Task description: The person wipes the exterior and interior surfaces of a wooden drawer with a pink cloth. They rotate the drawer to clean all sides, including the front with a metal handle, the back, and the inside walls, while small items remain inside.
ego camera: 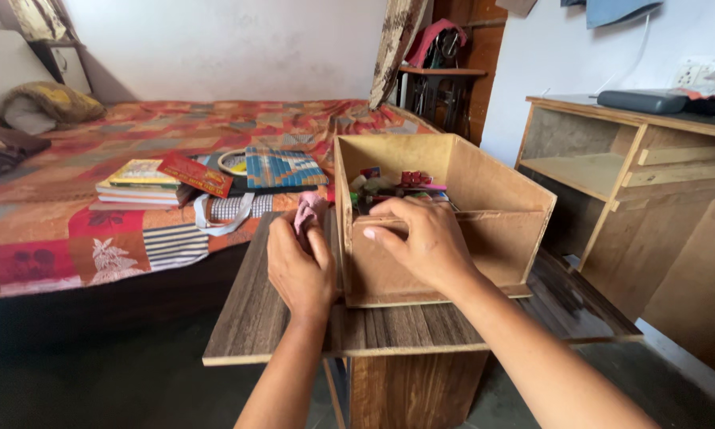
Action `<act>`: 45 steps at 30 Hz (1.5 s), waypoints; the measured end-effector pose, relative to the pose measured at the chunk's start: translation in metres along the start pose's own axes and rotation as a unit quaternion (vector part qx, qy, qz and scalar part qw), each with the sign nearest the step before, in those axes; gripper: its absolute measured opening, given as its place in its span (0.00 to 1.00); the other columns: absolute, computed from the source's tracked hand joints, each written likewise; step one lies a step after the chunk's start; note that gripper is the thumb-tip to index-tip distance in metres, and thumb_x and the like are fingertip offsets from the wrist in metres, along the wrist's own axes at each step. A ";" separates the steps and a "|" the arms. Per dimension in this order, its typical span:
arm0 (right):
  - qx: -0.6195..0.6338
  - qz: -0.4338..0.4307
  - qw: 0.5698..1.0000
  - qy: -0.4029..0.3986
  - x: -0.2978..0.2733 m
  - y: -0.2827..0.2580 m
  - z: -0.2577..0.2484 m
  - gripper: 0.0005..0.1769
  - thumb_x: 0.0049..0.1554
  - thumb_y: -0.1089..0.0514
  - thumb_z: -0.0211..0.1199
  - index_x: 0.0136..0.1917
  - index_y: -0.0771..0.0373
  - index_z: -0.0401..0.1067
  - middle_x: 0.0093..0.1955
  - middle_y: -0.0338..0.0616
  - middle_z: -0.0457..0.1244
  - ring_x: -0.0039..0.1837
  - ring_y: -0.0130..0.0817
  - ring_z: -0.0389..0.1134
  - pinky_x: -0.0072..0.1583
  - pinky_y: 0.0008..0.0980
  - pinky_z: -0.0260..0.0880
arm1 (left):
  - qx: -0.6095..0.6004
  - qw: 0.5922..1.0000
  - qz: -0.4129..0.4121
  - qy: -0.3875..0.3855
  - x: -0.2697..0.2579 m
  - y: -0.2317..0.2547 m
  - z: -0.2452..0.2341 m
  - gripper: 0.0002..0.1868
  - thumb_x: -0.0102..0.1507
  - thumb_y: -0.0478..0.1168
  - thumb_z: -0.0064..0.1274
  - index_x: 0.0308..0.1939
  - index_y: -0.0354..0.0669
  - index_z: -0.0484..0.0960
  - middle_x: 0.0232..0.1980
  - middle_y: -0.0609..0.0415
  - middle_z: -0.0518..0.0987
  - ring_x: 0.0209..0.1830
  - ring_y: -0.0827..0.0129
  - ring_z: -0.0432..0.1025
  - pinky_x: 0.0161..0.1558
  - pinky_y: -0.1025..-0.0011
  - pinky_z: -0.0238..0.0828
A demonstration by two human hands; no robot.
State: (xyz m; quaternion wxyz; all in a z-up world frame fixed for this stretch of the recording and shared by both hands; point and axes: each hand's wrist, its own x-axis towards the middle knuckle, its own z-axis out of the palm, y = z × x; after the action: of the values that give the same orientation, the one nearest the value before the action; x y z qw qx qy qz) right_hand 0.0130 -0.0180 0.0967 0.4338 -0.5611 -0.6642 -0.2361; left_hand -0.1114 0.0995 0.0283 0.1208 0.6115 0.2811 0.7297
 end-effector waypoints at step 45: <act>-0.041 0.099 0.994 0.002 -0.039 0.026 -0.052 0.27 0.48 0.38 0.73 0.47 0.62 0.75 0.43 0.49 0.72 0.46 0.44 0.77 0.51 0.42 0.75 | -0.144 0.989 0.021 -0.031 0.005 0.048 -0.005 0.15 0.56 0.28 0.54 0.46 0.41 0.83 0.43 0.50 0.83 0.45 0.61 0.79 0.50 0.66 0.75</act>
State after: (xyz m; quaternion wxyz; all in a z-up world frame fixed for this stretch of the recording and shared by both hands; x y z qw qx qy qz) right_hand 0.0536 -0.0745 0.0862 0.4329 -0.6411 -0.5941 -0.2204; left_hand -0.1089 0.0622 0.0584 0.2008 0.6157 0.1565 0.7457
